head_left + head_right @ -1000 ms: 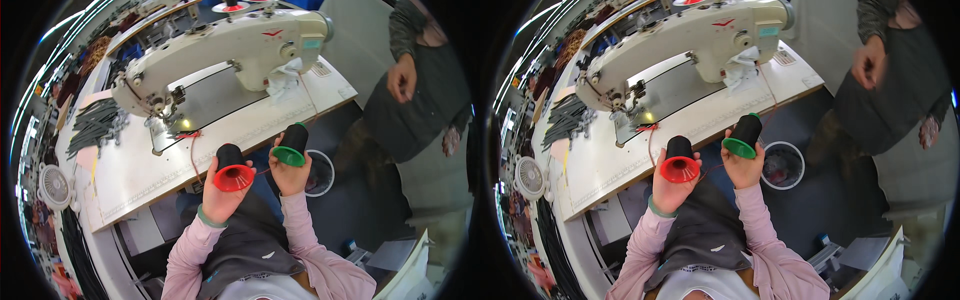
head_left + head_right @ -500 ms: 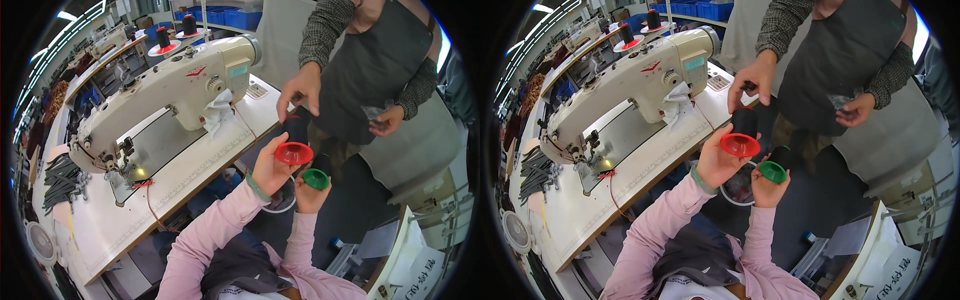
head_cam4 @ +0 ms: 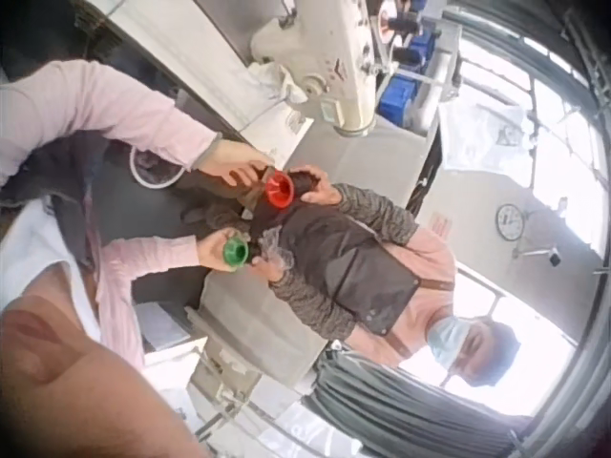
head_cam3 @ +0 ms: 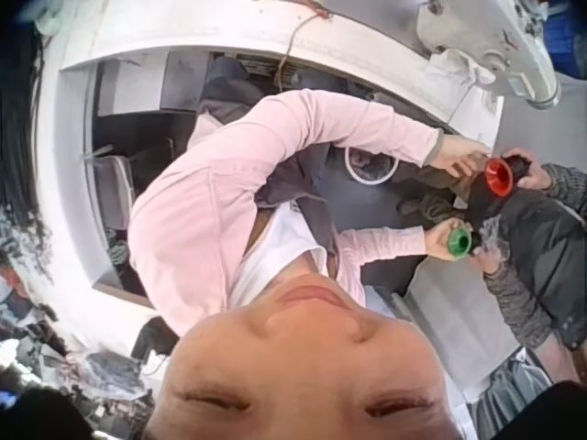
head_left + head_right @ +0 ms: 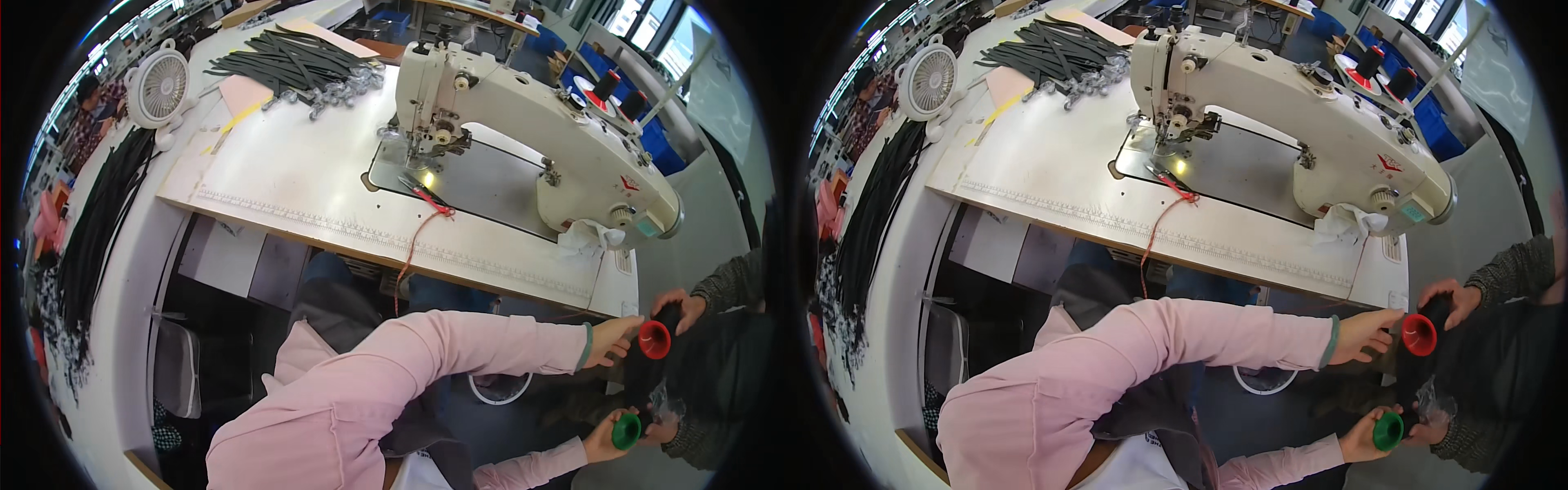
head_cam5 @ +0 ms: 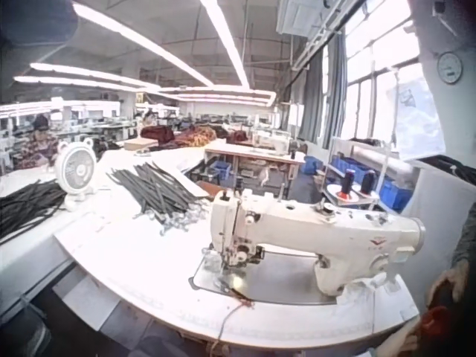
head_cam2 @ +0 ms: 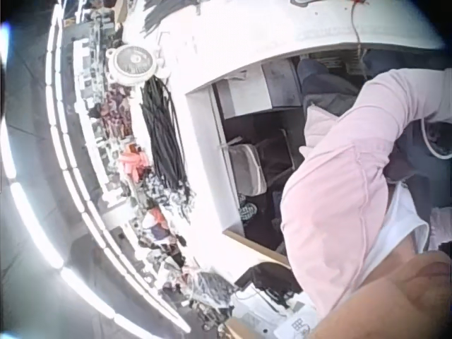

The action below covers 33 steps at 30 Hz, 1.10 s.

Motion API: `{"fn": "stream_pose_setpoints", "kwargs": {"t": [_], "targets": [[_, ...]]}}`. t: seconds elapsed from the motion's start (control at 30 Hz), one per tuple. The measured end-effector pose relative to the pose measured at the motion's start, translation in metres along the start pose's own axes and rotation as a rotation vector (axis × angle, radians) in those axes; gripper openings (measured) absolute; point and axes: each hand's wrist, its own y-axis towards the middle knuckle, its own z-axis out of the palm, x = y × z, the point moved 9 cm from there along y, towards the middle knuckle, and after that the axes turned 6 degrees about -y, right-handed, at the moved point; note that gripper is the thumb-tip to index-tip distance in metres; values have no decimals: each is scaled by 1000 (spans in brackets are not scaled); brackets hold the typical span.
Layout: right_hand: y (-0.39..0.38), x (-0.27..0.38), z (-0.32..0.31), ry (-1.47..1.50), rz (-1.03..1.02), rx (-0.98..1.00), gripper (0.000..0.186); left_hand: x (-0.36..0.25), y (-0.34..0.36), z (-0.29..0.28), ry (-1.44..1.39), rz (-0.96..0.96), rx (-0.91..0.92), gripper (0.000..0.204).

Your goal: The person operates an industrial sewing machine to stitch long black fabric straps. They receive two spools of thread from a coworker, then repeatedly feed individual straps through the machine, guiding them with both hands and trimming excess material between stitches.

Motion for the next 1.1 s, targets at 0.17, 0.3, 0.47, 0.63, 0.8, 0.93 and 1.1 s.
{"fn": "stream_pose_setpoints", "kwargs": {"t": [0.17, 0.3, 0.47, 0.63, 0.8, 0.93, 1.1], "targets": [[24, 12, -62, 165, -220, -216, 68, -15, -148, -96, 570, 98, 143, 36], [4, -110, 25, 371, 9, -96, 73, -54, -277, -174, 621, 293, -178, 35], [-58, -317, 236, -871, 339, 592, 22, -120, -392, -163, 883, 536, -415, 31], [-93, -385, 324, -1412, -401, 1054, 19, -210, -470, -205, 1146, 813, -866, 21], [-98, -401, 305, -1421, -216, 1008, 17, -304, -501, -266, 1929, 800, -1247, 28], [-98, -400, 309, -1561, -101, 913, 19, -362, -471, -291, 2420, 677, -1195, 31], [-111, -401, 328, -1638, -535, 1088, 17, -384, -434, -319, 2417, 305, -1152, 13]]}}
